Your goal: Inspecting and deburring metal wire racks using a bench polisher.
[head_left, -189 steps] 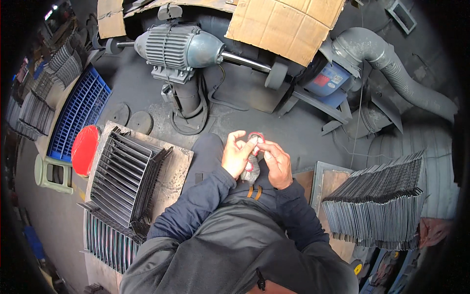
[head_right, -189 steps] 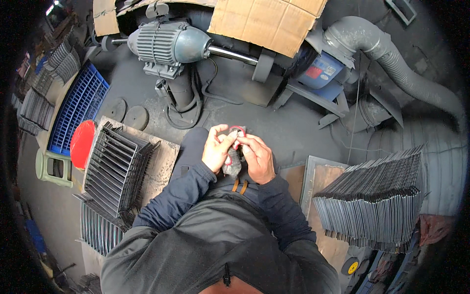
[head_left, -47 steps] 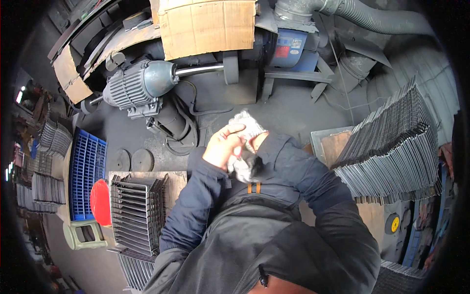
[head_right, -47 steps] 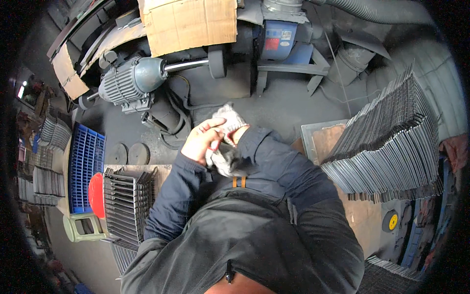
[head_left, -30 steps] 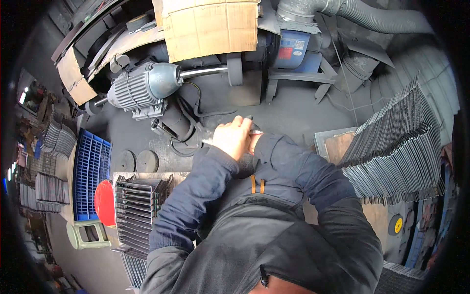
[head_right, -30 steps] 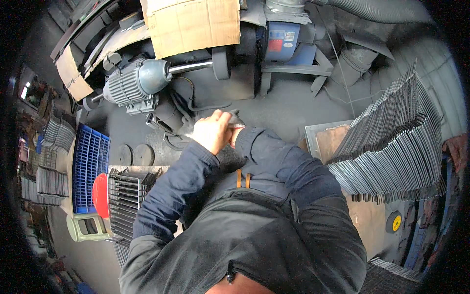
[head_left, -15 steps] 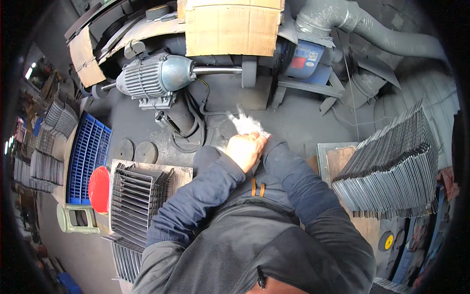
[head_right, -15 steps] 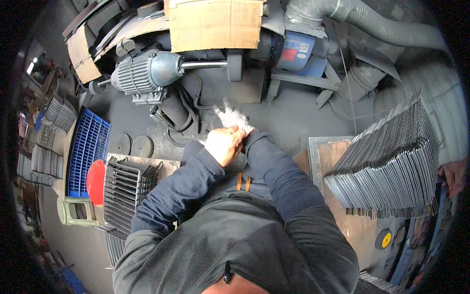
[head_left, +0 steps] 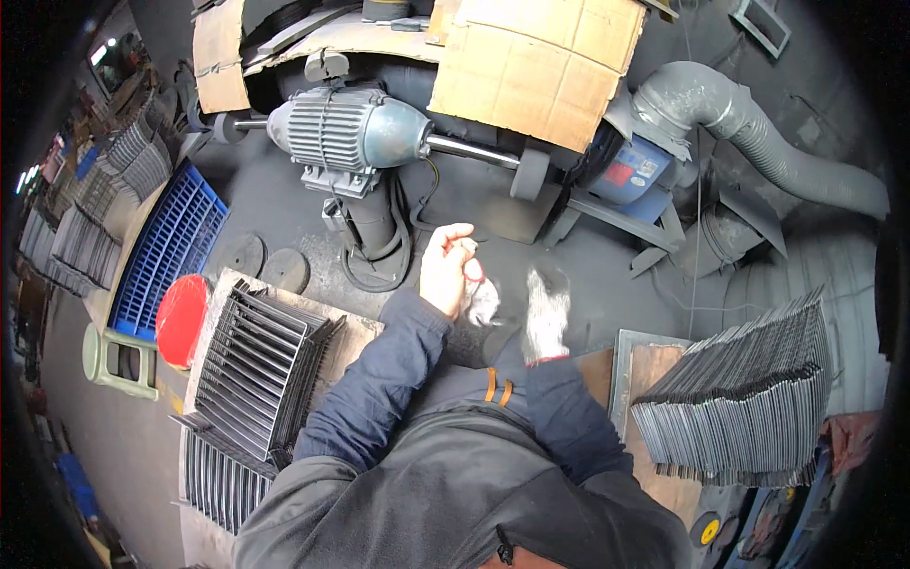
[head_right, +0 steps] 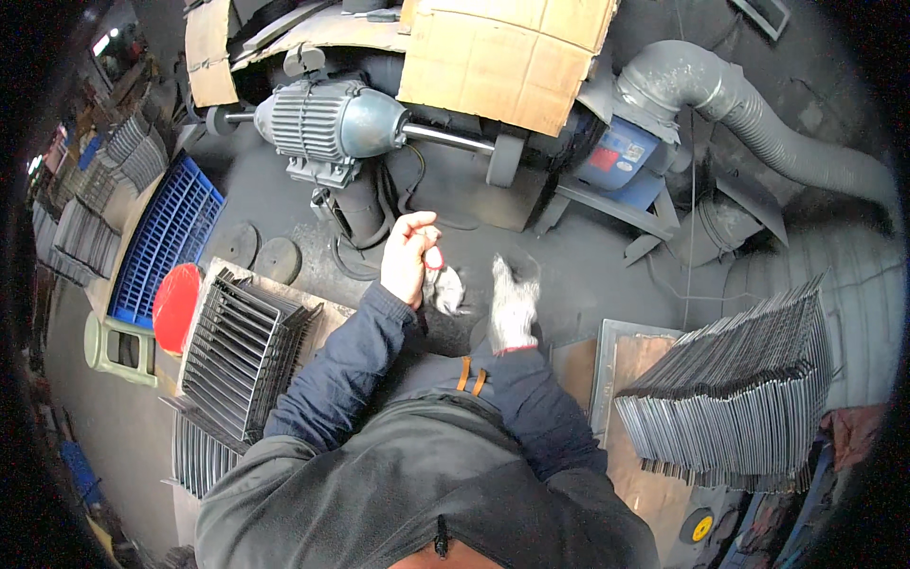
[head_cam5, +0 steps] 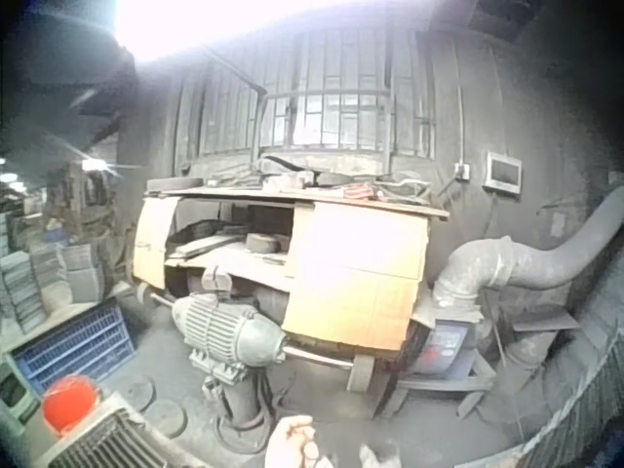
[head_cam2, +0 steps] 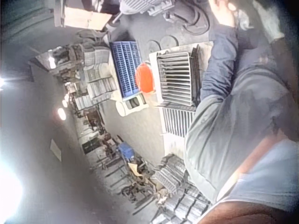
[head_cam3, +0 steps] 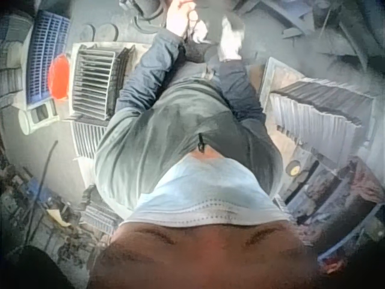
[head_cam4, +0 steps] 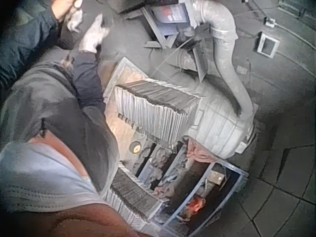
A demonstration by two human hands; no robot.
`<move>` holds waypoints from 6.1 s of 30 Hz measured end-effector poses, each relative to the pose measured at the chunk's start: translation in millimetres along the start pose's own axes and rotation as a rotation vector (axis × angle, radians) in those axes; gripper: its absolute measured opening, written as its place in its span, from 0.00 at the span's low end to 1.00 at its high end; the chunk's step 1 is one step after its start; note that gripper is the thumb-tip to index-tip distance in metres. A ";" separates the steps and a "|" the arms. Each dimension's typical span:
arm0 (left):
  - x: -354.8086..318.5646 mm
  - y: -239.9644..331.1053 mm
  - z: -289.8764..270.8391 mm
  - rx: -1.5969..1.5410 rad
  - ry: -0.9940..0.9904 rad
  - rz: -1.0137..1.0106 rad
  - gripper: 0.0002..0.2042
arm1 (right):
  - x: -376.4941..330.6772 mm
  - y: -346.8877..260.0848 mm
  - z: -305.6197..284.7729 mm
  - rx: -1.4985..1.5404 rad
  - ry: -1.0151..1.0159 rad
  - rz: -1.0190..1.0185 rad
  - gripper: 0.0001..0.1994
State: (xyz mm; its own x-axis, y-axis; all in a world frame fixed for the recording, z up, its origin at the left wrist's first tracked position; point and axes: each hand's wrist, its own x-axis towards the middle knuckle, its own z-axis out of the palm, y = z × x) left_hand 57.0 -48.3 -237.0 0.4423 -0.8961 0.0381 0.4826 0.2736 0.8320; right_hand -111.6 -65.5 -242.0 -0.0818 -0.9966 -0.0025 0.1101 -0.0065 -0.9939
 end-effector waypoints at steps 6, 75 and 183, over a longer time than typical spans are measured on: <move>-12.6 -7.1 19.2 0.117 -0.151 0.004 0.20 | -31.1 -39.5 -0.7 -0.321 -0.314 -0.045 0.08; -34.7 -29.8 -7.1 1.528 -0.550 0.860 0.05 | -14.6 12.6 -18.2 -0.333 -0.171 -0.153 0.12; -157.8 100.6 -75.7 -0.165 0.183 -0.011 0.50 | 2.3 -60.9 -17.8 -0.091 -0.404 -0.027 0.15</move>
State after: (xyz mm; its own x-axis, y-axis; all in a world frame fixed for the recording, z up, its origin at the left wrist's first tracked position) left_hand 93.0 147.1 -201.2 0.5587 -0.8252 -0.0833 0.5982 0.3313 0.7297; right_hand -136.1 -65.9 -183.4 0.3142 -0.9481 0.0488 0.0233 -0.0436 -0.9988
